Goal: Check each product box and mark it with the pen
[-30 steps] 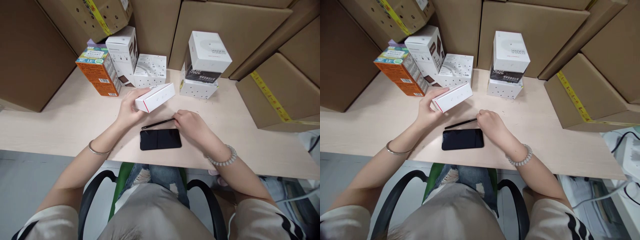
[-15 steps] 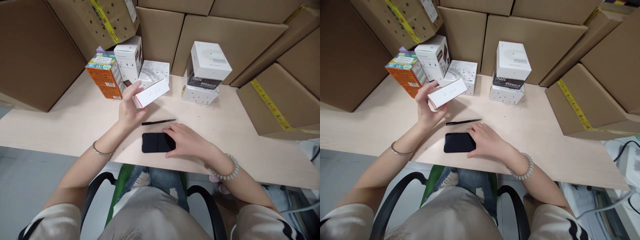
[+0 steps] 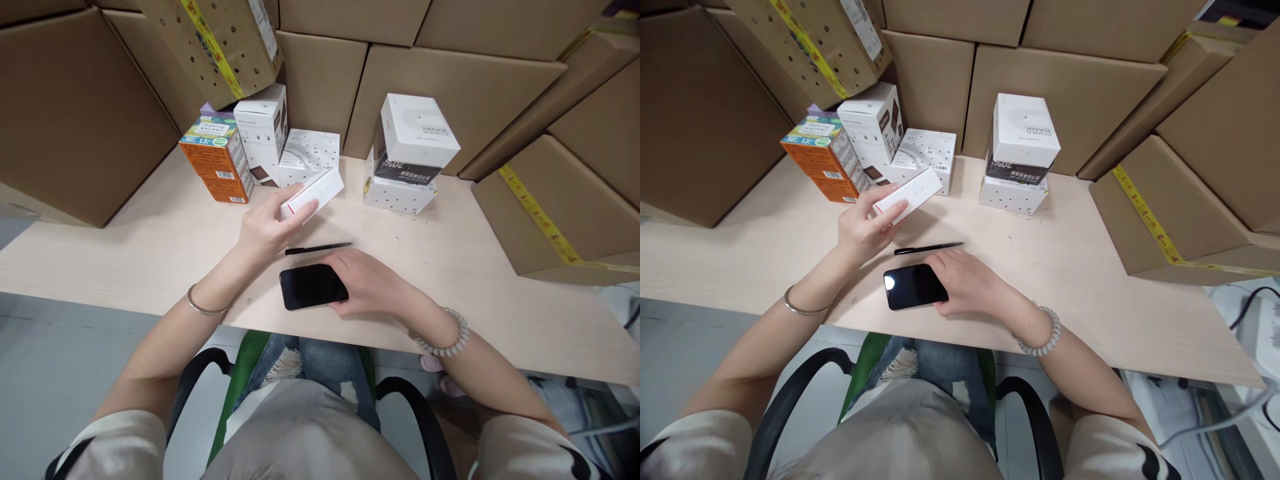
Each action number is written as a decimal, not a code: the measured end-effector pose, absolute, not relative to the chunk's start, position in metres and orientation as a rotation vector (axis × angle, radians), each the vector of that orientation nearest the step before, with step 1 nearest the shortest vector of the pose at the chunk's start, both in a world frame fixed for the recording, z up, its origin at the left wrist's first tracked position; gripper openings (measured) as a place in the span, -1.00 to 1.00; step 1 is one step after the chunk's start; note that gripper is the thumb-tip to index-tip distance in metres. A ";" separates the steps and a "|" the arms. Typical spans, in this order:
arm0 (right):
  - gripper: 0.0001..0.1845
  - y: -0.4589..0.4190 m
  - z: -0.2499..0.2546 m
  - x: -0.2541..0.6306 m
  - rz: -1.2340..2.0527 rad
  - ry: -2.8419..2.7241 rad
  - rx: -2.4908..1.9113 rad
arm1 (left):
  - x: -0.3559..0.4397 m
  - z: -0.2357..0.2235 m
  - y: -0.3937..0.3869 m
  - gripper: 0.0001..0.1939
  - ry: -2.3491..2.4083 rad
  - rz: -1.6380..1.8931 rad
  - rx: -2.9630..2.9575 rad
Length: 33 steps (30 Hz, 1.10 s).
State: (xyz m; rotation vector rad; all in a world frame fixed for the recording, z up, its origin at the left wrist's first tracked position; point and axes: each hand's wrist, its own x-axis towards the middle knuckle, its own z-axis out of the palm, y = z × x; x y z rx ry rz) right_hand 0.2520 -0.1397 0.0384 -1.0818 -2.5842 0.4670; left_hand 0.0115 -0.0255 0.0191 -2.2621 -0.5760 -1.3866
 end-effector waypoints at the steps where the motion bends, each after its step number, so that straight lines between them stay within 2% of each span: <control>1: -0.40 -0.138 0.038 0.254 0.406 -2.607 -1.046 | 0.011 0.021 -0.025 -0.52 -0.561 -1.388 -2.259; 6: -0.30 -0.133 0.038 0.263 -0.059 -2.541 -0.807 | 0.004 0.025 -0.021 -0.42 -0.516 -1.378 -2.234; 8: -0.28 -0.135 0.039 0.264 -0.140 -2.383 -0.761 | 0.003 0.023 -0.019 -0.42 -0.530 -1.367 -2.265; 10: -0.25 -0.135 0.038 0.263 -0.133 -2.192 -0.802 | 0.005 0.021 -0.018 -0.39 -0.530 -1.368 -2.334; 15: -0.07 -0.125 0.032 0.266 -0.115 -1.738 -0.790 | 0.014 0.017 -0.019 -0.19 -0.456 -1.428 -2.468; 17: -0.04 -0.118 0.030 0.270 -0.109 -1.655 -0.761 | 0.017 0.016 -0.021 -0.18 -0.476 -1.399 -2.480; 23: 0.02 -0.112 0.020 0.278 -0.017 -1.602 -0.830 | 0.018 0.019 -0.027 -0.20 -0.533 -1.353 -2.476; 33: 0.01 -0.114 0.019 0.274 -0.019 -1.615 -0.863 | 0.017 0.021 -0.029 -0.11 -0.589 -1.297 -2.491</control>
